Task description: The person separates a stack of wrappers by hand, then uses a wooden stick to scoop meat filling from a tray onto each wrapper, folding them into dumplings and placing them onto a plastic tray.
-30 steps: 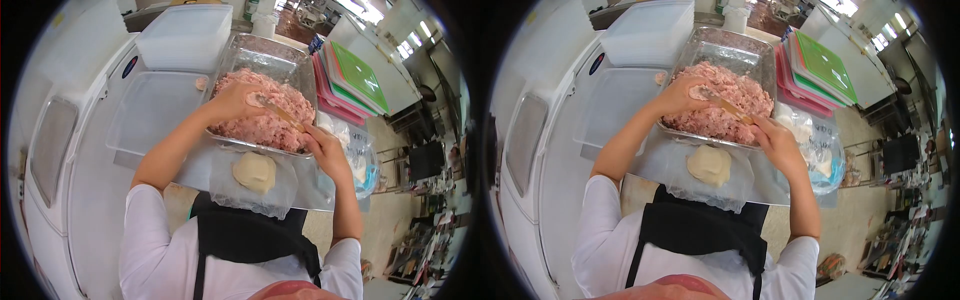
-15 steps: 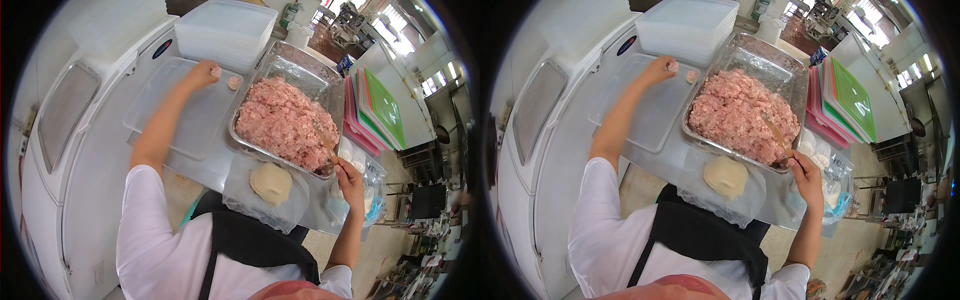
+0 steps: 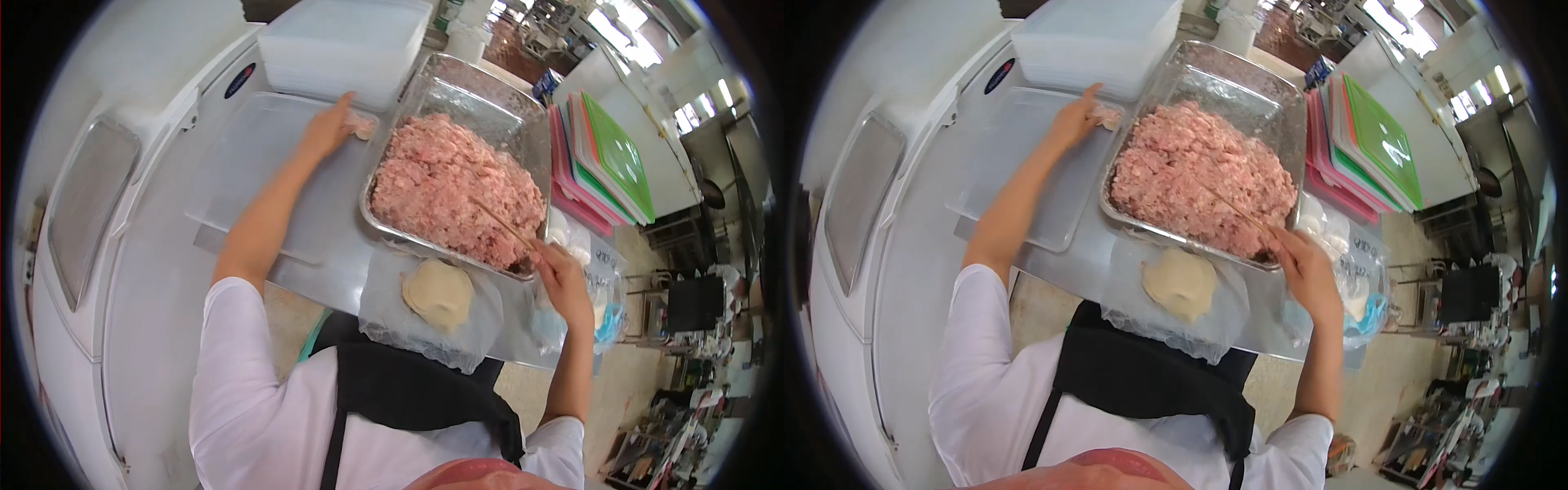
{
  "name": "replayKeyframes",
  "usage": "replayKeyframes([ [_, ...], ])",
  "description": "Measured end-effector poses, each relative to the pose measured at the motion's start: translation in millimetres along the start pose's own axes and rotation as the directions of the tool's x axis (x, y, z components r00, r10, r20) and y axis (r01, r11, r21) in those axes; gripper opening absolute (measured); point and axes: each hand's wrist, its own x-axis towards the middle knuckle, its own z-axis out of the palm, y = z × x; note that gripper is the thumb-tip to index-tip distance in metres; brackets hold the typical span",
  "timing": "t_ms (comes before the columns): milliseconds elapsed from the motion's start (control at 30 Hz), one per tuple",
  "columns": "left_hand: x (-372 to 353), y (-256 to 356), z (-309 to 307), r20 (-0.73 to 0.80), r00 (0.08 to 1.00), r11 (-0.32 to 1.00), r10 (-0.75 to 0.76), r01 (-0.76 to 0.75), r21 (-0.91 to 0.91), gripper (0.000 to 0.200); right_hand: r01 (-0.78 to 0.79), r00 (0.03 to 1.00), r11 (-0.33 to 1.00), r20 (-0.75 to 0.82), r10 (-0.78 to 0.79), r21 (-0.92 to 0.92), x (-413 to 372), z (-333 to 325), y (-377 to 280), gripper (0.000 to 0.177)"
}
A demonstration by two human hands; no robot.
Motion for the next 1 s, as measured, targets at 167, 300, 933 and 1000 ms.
replayKeyframes([
  [167,-5.7,13.0,-27.4,-0.037,0.982,0.969,0.187,-0.178,0.17,0.06,0.045,0.998,0.909,-0.017,-0.057,-0.415,17.1,-29.4,-3.3,0.014],
  [300,-46.1,116.7,-82.6,0.11,0.984,0.966,0.138,-0.109,-0.234,0.035,0.196,0.979,0.81,0.064,-0.193,-0.552,19.9,2.1,-13.7,0.018],
  [933,-186.3,178.5,12.6,0.29,0.79,0.734,0.54,-0.275,-0.621,0.017,0.361,0.907,0.768,0.007,-0.421,-0.529,19.4,40.8,-14.2,0.02],
  [1000,-187.3,177.4,4.3,0.341,0.832,0.706,0.438,-0.083,-0.704,0.017,0.358,0.902,0.82,-0.062,-0.428,-0.445,13.9,51.3,-12.8,0.022],
])
